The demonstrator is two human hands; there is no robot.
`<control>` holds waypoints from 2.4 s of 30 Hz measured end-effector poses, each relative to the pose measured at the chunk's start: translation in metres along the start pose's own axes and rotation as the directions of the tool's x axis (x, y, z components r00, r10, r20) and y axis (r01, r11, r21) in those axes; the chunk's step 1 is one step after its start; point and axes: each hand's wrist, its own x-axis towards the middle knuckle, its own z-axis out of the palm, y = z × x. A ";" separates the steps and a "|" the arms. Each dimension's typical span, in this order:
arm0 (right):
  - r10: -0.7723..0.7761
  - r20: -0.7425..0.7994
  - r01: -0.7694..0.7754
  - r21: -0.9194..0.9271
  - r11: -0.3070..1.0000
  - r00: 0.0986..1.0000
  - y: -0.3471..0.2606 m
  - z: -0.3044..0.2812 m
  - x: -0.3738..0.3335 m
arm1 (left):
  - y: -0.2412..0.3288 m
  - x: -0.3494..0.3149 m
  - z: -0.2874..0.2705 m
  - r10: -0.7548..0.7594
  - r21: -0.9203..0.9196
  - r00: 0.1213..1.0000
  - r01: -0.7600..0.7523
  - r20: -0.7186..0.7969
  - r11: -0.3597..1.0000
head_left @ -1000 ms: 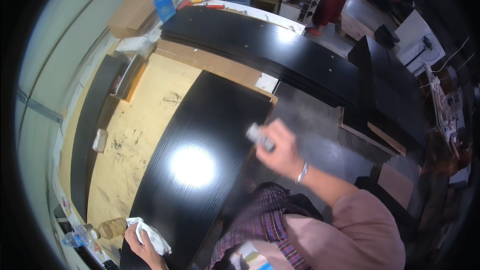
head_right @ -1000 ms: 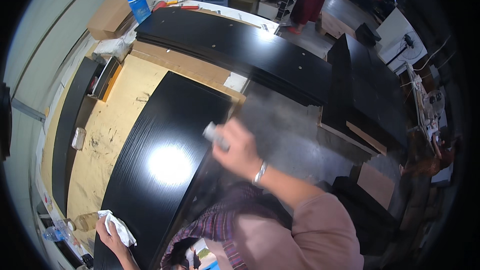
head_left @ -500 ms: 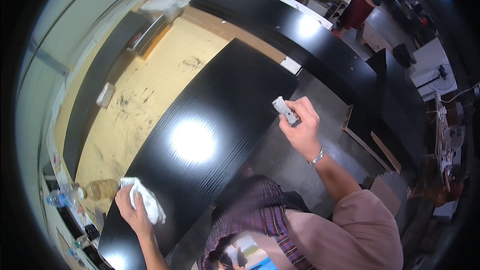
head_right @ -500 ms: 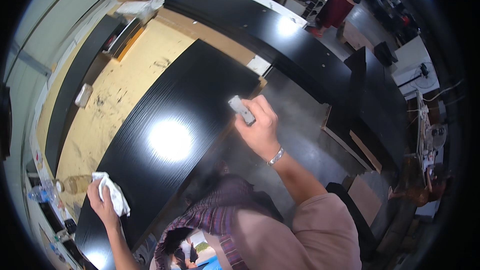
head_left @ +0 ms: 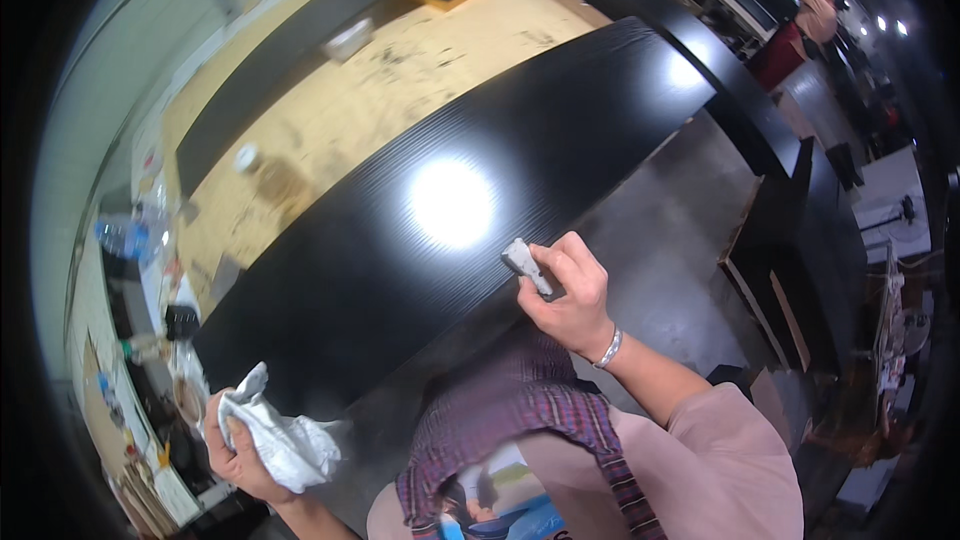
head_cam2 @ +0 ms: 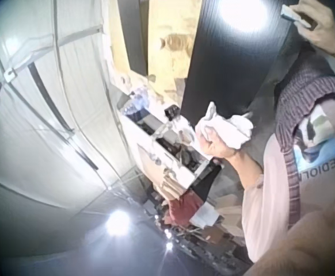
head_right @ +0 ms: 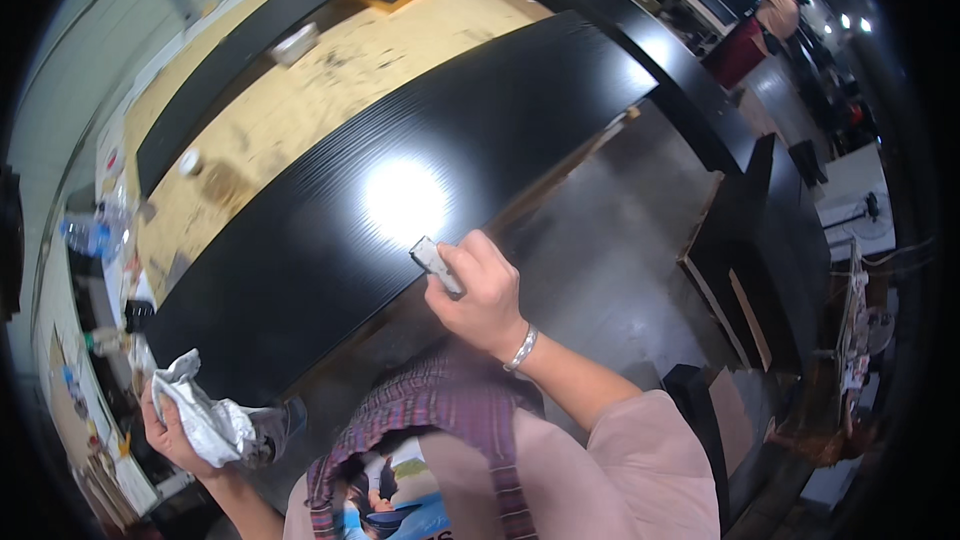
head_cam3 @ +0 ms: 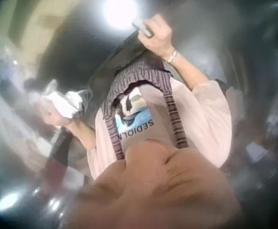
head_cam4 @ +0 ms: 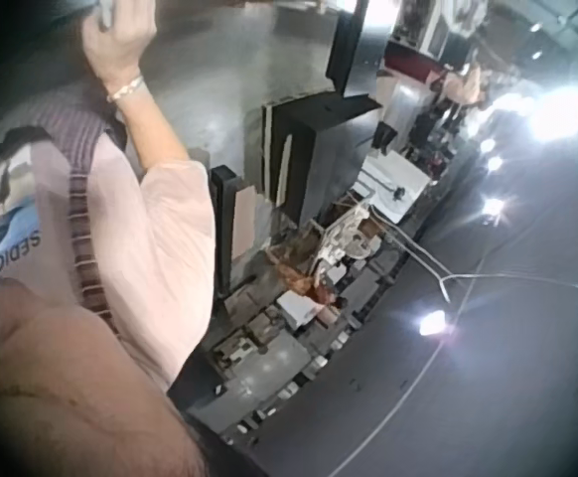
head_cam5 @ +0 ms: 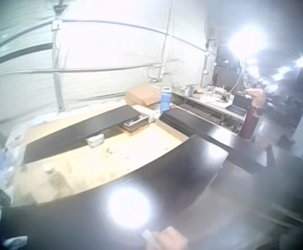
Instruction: The person wipes a black wooden board with a white cloth, then uses a small rectangular block to rub the surface. They repeat this cycle of wiping and rubbing across the board's surface.
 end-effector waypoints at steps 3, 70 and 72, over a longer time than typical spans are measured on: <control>-0.088 0.063 0.087 0.025 0.996 0.994 -0.067 0.040 -0.032 | -0.014 -0.029 -0.097 -0.097 -0.178 0.981 0.067 -0.168 0.982; -0.358 0.565 0.297 0.201 0.933 0.743 -0.269 0.197 -0.035 | -0.290 -0.025 -0.221 -0.021 0.511 0.814 0.384 -0.580 0.769; -0.218 0.564 0.107 0.223 0.969 0.796 -0.259 0.190 -0.026 | -0.293 -0.030 -0.224 0.071 0.551 0.824 0.308 -0.562 0.776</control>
